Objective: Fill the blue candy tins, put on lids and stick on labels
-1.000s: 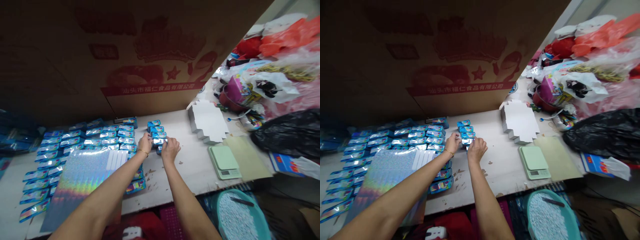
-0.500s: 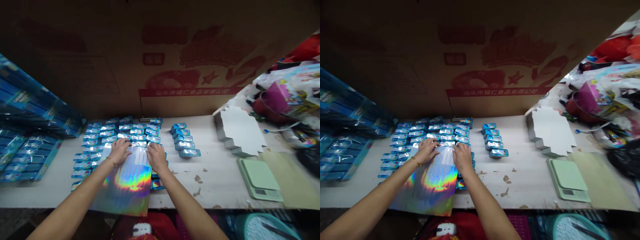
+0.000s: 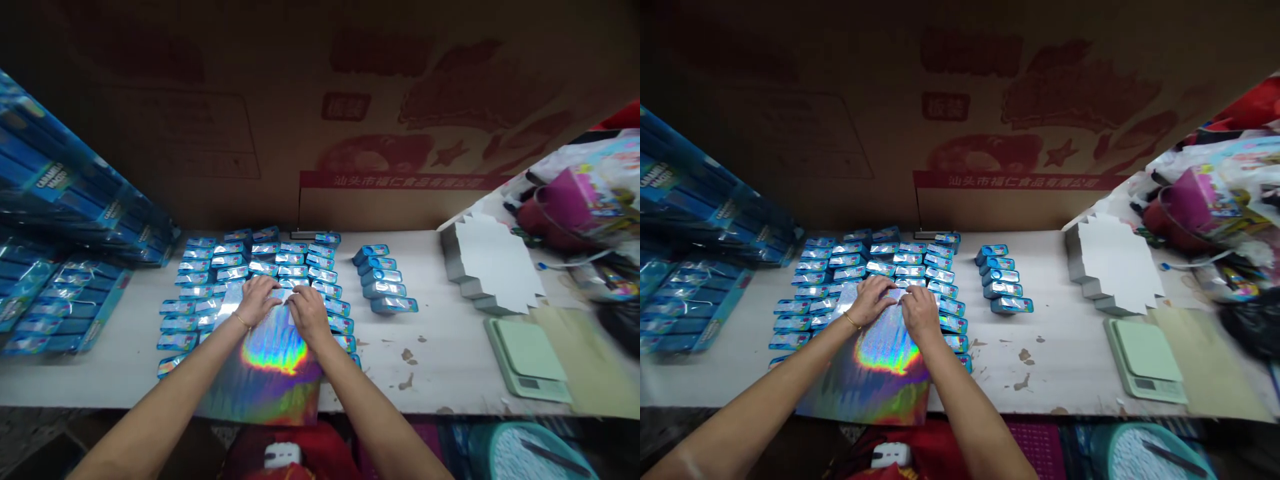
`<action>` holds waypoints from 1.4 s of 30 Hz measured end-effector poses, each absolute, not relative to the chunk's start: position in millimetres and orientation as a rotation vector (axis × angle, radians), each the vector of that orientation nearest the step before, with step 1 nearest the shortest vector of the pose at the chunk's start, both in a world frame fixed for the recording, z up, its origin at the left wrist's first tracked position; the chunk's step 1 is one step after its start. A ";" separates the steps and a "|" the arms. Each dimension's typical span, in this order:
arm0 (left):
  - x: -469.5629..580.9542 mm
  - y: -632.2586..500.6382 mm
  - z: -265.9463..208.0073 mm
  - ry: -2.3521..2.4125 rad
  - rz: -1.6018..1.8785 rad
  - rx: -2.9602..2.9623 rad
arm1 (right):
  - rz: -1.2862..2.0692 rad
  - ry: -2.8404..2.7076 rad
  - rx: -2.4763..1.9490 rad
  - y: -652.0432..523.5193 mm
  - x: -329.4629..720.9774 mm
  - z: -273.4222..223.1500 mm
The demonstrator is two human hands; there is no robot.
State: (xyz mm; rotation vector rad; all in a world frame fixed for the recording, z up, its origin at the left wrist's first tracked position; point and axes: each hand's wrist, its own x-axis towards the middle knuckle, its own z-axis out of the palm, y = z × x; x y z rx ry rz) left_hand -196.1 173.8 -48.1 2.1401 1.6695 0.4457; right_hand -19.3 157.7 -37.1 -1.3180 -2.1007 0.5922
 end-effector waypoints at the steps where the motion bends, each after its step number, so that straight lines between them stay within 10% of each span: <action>1: -196.5 174.4 -46.9 1.665 0.441 2.134 | 0.701 -1.974 -1.337 158.3 -14.3 -30.3; 12: -90.9 197.9 -6.2 1.230 0.764 1.152 | 1.340 -0.689 -1.467 177.8 79.6 -15.6; 32: 60.6 276.5 -80.9 1.649 0.790 1.318 | 0.291 -1.379 -2.101 235.0 183.0 -56.3; 42: 3.0 240.2 -35.4 1.584 0.969 1.530 | 0.181 -1.817 -1.866 203.6 160.1 -32.9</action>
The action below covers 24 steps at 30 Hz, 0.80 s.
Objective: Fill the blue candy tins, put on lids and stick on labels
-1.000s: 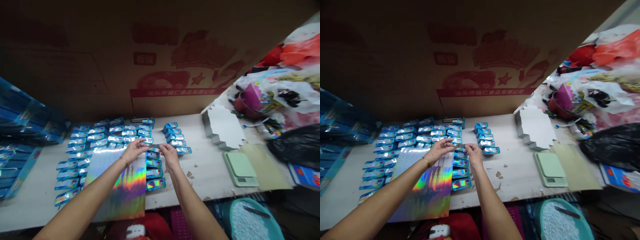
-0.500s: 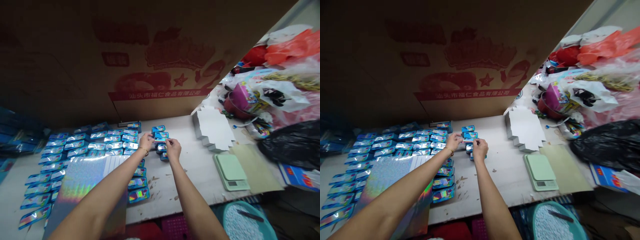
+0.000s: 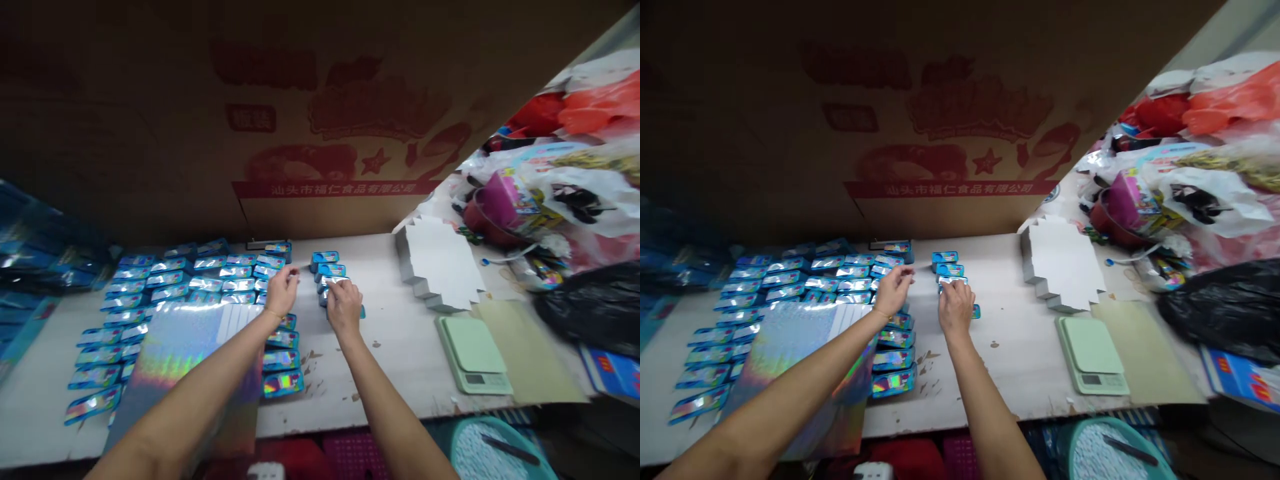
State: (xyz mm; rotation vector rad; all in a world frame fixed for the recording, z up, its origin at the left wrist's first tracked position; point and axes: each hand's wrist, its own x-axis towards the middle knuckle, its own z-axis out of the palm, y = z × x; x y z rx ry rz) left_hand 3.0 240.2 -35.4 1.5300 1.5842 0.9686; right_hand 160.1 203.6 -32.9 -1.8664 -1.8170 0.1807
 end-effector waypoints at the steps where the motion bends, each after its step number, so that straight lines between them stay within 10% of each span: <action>1: -23.6 231.2 -28.6 1.608 0.978 1.612 | 0.232 -1.877 -1.797 197.4 149.0 -30.5; 9: -199.3 175.2 -23.1 1.907 0.257 2.171 | 0.516 -2.180 -1.435 177.8 27.2 -25.6; 24: -199.7 163.3 -48.7 2.016 0.469 2.019 | 0.477 -2.417 -1.220 162.3 -51.4 -42.8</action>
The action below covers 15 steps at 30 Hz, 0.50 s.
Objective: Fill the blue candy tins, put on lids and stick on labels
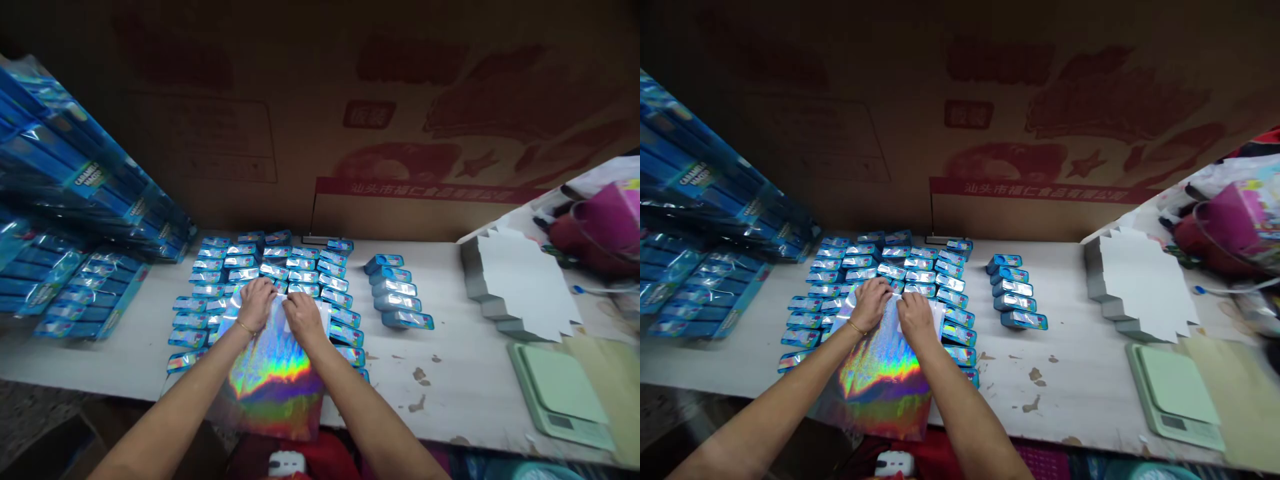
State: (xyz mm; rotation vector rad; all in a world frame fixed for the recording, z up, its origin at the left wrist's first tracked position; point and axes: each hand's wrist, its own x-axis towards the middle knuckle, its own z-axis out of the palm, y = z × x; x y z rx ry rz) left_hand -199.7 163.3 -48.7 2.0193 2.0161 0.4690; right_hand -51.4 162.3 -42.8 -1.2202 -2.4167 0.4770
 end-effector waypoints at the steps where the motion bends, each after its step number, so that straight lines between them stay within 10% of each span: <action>1: -200.8 163.6 -48.4 2.010 0.468 2.022 | 0.580 -2.305 -1.229 161.8 -48.1 -37.7; 8: -173.6 179.6 -25.7 1.767 0.728 1.858 | 1.350 -1.196 -1.411 183.2 17.8 -12.5; 15: -69.3 211.3 -19.2 1.262 0.856 1.055 | 1.391 -0.598 -1.421 199.5 89.4 -22.5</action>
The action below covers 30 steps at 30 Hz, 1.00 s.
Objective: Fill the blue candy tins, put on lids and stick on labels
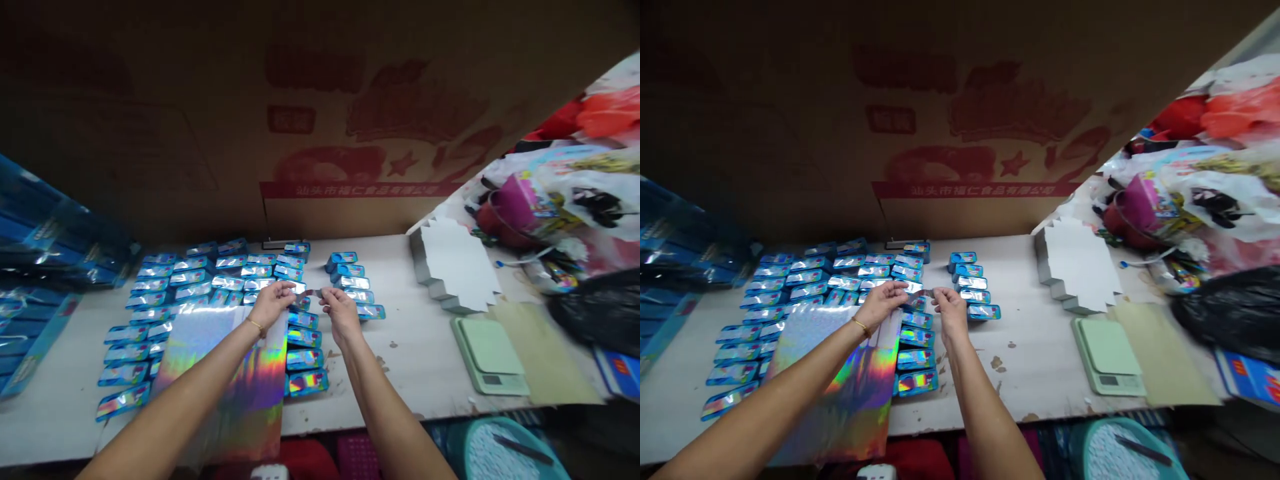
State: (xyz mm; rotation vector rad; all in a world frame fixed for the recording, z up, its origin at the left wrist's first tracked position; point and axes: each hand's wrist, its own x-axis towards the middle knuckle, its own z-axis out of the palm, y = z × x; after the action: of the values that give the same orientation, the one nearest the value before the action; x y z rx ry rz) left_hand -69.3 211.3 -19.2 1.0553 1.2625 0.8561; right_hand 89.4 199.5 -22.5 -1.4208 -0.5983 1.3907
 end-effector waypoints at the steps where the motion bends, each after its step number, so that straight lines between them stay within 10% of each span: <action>1: -57.2 216.5 -21.8 1.244 0.867 1.005 | 1.386 -0.558 -1.418 202.0 98.5 -25.0; 30: 41.1 286.4 -67.4 1.719 0.969 1.816 | 0.019 -1.718 -2.050 257.4 169.0 -54.3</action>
State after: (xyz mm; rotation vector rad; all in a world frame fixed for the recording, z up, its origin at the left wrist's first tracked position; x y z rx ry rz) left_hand 41.1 286.4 -67.4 1.8155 1.7188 0.9689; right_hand 169.0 257.4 -54.3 -2.0501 -1.7176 0.0192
